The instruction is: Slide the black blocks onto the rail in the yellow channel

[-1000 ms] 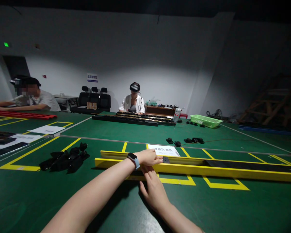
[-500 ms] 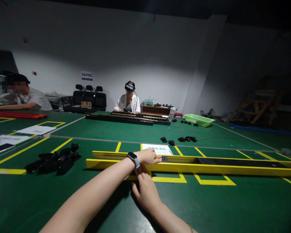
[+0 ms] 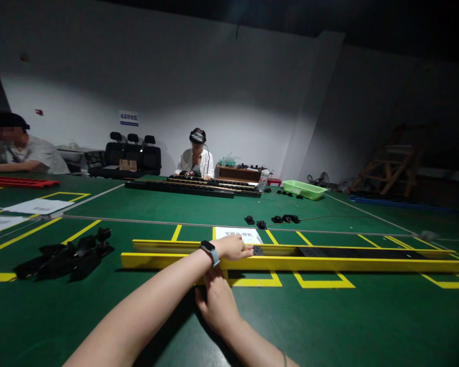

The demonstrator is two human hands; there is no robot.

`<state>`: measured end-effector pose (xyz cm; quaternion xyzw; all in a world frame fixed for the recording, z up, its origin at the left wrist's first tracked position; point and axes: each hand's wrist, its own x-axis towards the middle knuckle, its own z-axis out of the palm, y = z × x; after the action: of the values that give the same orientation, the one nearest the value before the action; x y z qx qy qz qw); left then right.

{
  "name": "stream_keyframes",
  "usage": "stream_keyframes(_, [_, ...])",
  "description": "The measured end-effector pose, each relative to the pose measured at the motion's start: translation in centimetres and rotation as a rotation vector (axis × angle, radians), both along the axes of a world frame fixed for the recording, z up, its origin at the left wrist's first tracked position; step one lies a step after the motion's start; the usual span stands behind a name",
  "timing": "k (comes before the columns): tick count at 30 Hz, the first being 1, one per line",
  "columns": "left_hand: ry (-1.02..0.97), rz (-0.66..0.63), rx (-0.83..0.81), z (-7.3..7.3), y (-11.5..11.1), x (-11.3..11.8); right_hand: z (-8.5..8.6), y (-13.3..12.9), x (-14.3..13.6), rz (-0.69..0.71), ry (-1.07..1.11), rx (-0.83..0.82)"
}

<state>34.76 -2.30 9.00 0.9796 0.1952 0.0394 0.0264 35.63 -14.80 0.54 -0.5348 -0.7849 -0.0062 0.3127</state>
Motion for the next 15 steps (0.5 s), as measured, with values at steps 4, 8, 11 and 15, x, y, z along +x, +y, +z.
stream_keyframes(4, [0.029,0.001,0.003,0.1,-0.3,1.3,0.0,0.0,0.1,0.015,0.054,0.029])
stream_keyframes(8, [0.024,0.006,-0.004,0.2,-0.5,2.6,-0.1,0.0,0.3,0.012,0.020,0.037])
stream_keyframes(11, [0.025,0.002,-0.007,0.1,-0.5,3.4,-0.2,-0.1,0.4,0.022,0.007,0.033])
stream_keyframes(15, [0.017,-0.010,-0.013,-0.1,-0.4,4.3,-0.3,-0.1,0.6,0.016,0.016,0.046])
